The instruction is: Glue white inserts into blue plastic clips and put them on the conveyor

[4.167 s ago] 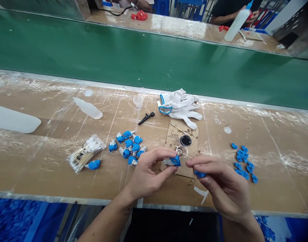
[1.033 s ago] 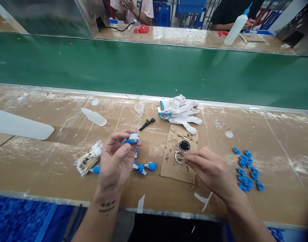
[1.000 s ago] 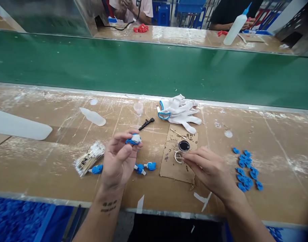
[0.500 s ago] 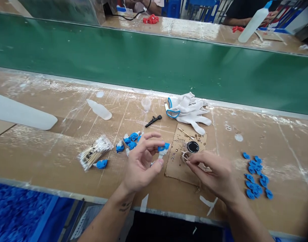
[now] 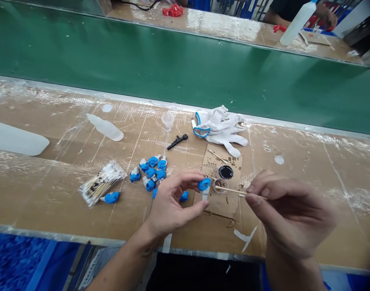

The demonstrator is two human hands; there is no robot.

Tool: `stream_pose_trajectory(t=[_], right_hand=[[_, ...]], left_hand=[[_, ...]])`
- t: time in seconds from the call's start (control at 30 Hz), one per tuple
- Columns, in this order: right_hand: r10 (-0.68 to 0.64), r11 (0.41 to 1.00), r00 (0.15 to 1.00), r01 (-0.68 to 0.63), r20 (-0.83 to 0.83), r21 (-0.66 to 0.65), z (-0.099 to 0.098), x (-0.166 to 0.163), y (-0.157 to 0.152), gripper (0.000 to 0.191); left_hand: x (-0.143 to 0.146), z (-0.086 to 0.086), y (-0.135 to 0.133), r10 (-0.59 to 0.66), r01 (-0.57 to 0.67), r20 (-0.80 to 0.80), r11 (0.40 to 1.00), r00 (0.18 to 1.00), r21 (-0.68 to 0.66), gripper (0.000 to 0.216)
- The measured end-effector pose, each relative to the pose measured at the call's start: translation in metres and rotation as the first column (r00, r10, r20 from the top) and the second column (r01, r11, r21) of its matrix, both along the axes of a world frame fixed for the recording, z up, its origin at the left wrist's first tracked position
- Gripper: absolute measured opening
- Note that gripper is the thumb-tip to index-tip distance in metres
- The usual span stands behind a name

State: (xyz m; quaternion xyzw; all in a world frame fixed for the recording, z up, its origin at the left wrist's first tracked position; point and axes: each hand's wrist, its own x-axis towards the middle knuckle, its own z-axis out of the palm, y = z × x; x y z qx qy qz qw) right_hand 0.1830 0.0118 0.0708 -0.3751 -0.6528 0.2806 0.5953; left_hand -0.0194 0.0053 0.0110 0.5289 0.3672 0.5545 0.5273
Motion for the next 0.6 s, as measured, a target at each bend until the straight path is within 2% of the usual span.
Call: stream_pose_trajectory(t=[0.1,0.4,0.6], right_hand=[[0.065,0.996,0.998,-0.064,0.021,-0.057,-0.002,-0.006,0.002,0.026],[0.105,0.985,0.992,-0.095,0.068,-0.141,-0.009,-0.01,0.003,0.023],[-0.062,0.998,0.998,0.062,-0.018,-0.013,-0.009,0.026,-0.003,0.024]], left_hand=[[0.0,0.0,0.0,0.002,-0.002,-0.004,1.0,1.0,-0.005,0.048],[0.0,0.002,-0.003,0.03,-0.031,-0.017,0.999,0.999,-0.031,0.043],[-0.002,0.005,-0.003,0.014,-0.012,0.018,0.997,1.0,-0.079,0.041]])
